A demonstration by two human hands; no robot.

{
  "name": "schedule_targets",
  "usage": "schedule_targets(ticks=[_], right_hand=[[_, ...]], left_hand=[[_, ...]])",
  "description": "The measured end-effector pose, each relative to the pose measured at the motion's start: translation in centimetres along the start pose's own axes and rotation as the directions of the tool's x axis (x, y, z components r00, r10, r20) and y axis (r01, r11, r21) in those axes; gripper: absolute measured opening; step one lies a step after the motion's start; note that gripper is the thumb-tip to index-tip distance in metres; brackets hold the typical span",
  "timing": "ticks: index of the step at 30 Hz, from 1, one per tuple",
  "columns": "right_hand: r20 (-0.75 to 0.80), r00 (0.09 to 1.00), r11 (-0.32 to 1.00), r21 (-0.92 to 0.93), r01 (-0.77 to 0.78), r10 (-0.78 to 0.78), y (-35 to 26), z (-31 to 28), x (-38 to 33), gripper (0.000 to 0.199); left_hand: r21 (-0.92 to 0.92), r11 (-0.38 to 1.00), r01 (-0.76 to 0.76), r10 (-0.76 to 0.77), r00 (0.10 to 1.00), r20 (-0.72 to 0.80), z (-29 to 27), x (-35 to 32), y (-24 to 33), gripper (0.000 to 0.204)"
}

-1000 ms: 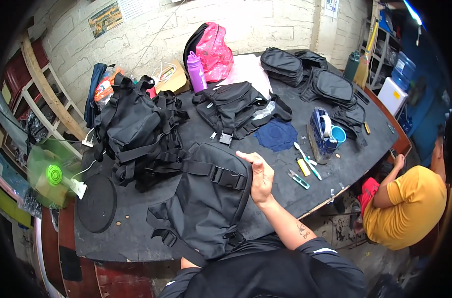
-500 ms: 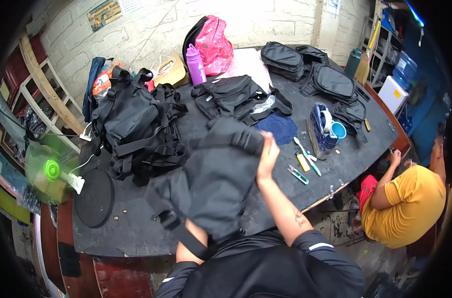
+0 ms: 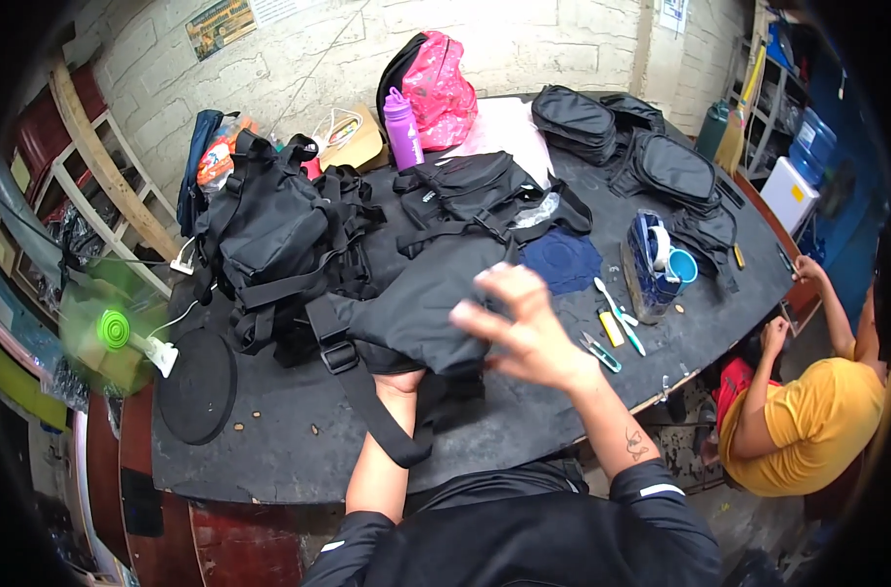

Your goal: Inspecting finished black bags and using a lighter to burn off loose threads.

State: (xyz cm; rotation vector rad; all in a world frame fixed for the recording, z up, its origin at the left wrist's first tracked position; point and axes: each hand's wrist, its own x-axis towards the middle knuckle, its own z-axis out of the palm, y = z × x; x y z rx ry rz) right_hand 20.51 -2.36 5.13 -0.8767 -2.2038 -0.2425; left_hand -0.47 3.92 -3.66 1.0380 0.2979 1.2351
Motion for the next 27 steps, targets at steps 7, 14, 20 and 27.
schedule_targets(ticks=[7,14,20,27], right_hand=[[0.392,0.647,-0.499,0.866,-0.021,0.654,5.3,3.7,2.3,0.045],[0.243,0.824,-0.386,0.922,-0.032,0.512,4.1,1.0,4.6,0.083],[0.188,0.855,-0.380,0.925,0.012,0.483,3.8,0.6,4.9,0.079],[0.090,0.821,-0.439,0.875,0.205,0.564,4.2,0.1,1.8,0.063]], left_hand=[[-0.661,0.555,0.505,-0.498,0.838,0.222,5.9,1.4,-1.3,0.036],[-0.483,0.824,0.296,-0.206,0.951,0.231,6.0,0.2,3.7,0.053],[-0.620,0.751,0.227,-0.340,0.938,-0.069,4.6,0.0,2.6,0.039],[-0.799,0.601,-0.001,-0.314,0.919,-0.237,5.3,1.1,3.7,0.052]])
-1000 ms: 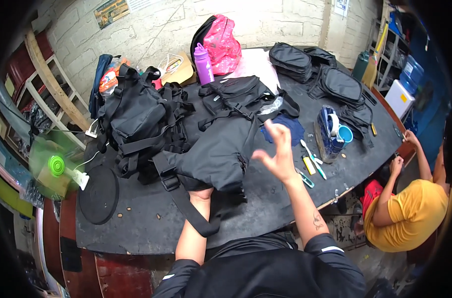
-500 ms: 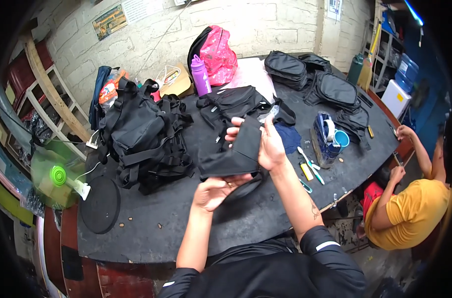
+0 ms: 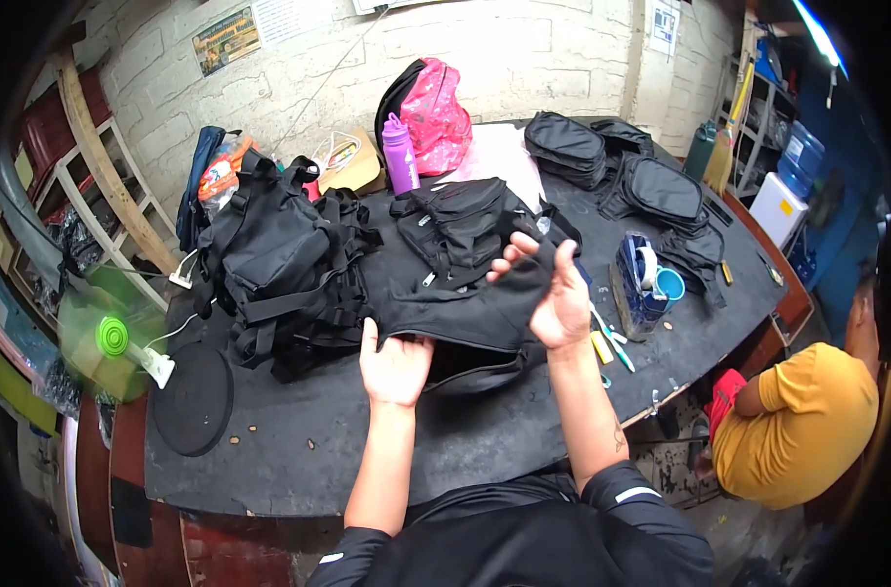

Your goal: Inspecting finished black bags and using a lighter to burn off loose threads.

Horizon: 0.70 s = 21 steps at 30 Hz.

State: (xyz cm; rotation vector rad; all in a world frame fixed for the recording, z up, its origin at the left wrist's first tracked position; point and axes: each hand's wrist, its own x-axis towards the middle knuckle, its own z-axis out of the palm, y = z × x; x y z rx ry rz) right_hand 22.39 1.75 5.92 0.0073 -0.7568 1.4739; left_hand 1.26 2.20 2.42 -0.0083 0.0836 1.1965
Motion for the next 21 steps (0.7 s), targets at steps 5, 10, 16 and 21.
schedule_targets(ticks=[5,10,16,21], right_hand=[[-0.447,0.894,0.472,-0.780,-0.411,0.041,-2.4,-3.8,-3.8,0.065],[-0.368,0.918,0.461,-0.847,-0.264,-0.151,-0.1,-2.1,-4.6,0.046],[-0.432,0.901,0.678,-0.650,-0.343,0.041,1.6,-1.4,0.9,0.029],[-0.354,0.929,0.560,-0.794,-0.238,-0.108,1.5,-2.7,3.7,0.031]], left_hand=[[0.248,0.959,-0.138,0.008,0.886,0.463,0.8,-0.3,0.1,0.046],[0.880,0.226,-0.419,0.105,0.908,0.406,2.5,-0.4,-2.9,0.030],[0.876,-0.100,-0.471,0.071,0.875,0.479,1.5,-1.1,-4.8,0.023],[0.855,-0.161,-0.492,0.206,0.831,0.517,0.7,-2.2,-4.6,0.025]])
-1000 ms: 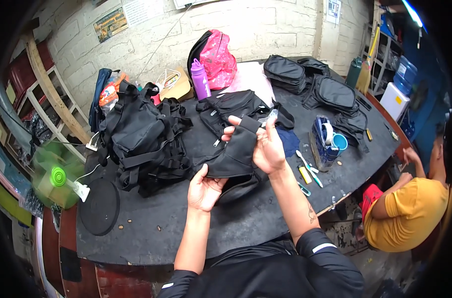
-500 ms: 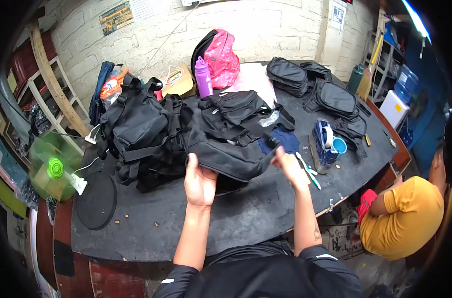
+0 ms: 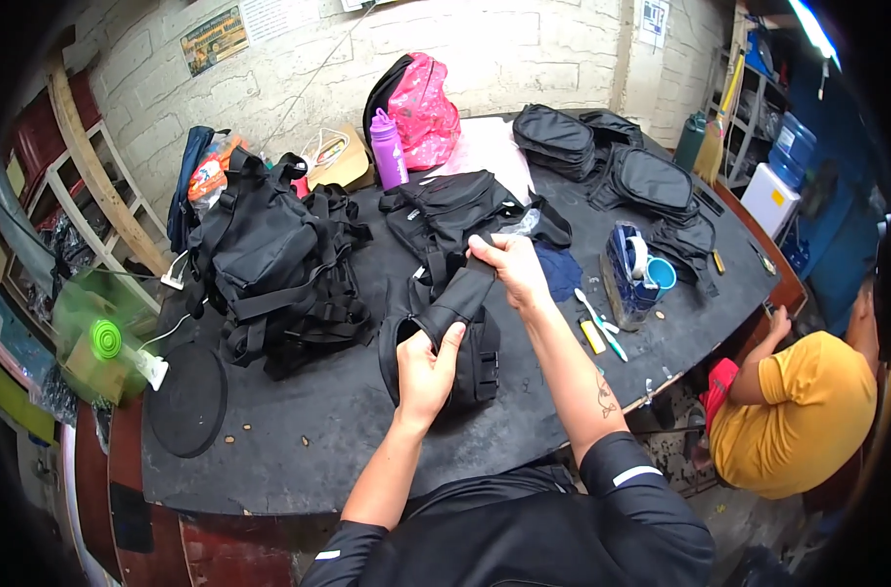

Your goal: Inspecting finished black bags and using a lighter to burn off loose threads.

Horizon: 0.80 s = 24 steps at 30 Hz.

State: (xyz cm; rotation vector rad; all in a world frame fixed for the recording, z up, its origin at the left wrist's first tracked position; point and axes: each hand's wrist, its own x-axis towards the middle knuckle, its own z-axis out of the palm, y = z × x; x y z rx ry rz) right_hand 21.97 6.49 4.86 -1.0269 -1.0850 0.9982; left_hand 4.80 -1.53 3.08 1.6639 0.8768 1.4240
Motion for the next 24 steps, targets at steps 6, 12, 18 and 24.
schedule_targets(ticks=[6,12,18,24], right_hand=[[0.078,0.970,0.946,-0.219,0.240,-0.228,-1.2,0.1,0.8,0.048],[0.552,0.815,0.967,-0.062,0.248,-0.174,-9.7,2.8,-3.3,0.034],[0.661,0.731,0.660,-0.627,0.414,0.170,-13.1,-1.9,-1.8,0.026],[0.741,0.616,0.962,0.242,0.126,-0.267,-10.1,0.2,-2.6,0.048]], left_hand=[[0.359,0.929,0.091,-0.240,0.886,0.396,-3.2,-1.7,7.4,0.026],[0.112,0.927,-0.359,0.324,0.914,0.244,-5.1,6.6,7.0,0.071],[-0.129,0.936,0.329,-0.161,0.721,0.674,-8.9,11.3,11.8,0.068],[0.559,0.697,-0.449,0.532,0.847,0.017,-5.4,16.0,5.9,0.036]])
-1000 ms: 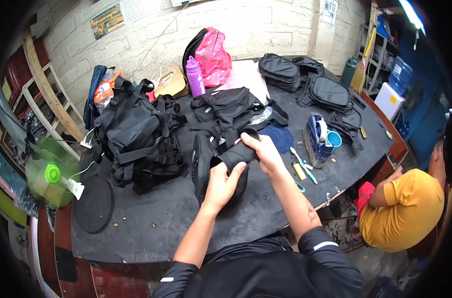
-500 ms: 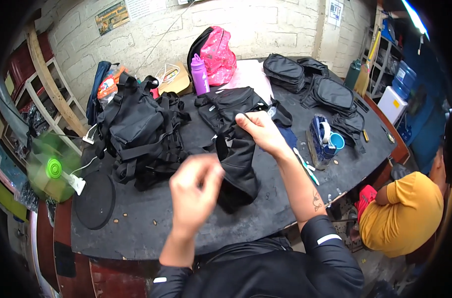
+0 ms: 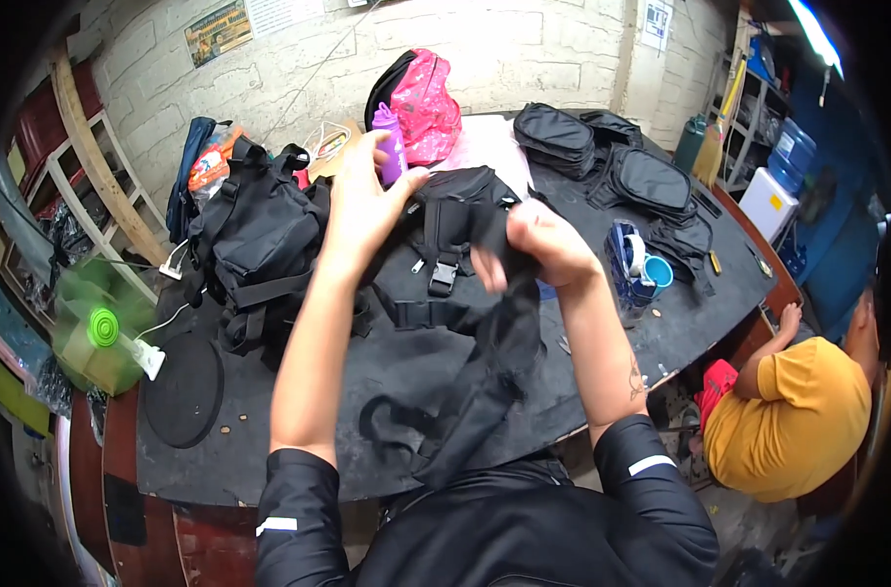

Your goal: Inspecting finished black bags and using a lighter to burn off loose threads.

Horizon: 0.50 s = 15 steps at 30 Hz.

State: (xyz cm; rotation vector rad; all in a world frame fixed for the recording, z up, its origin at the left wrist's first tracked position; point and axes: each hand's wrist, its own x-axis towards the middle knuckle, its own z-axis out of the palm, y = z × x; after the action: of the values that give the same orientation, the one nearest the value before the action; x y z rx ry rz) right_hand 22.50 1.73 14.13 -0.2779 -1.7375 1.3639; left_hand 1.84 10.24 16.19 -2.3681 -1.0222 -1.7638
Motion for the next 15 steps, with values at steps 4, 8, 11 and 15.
schedule_targets(ticks=[4,8,11,15], right_hand=[[-0.376,0.924,0.987,0.157,-0.018,0.077,2.4,-1.0,0.8,0.056],[-0.455,0.865,0.977,0.083,-0.196,0.212,4.8,-1.2,2.3,0.058],[-0.632,0.759,0.218,-0.772,-0.597,-0.157,5.8,-1.8,1.9,0.044],[-0.662,0.743,0.600,-0.636,-0.485,-0.101,4.7,4.3,-1.8,0.032]], left_hand=[[-0.502,0.726,0.470,-0.377,0.882,0.282,1.3,-5.1,3.7,0.032],[-0.473,0.678,0.563,-0.298,0.798,0.523,3.7,-9.7,5.6,0.035],[-0.388,0.622,0.680,-0.423,0.709,0.564,4.3,-10.6,4.2,0.034],[-0.376,0.595,0.710,-0.546,0.701,0.458,4.7,-11.0,1.7,0.034]])
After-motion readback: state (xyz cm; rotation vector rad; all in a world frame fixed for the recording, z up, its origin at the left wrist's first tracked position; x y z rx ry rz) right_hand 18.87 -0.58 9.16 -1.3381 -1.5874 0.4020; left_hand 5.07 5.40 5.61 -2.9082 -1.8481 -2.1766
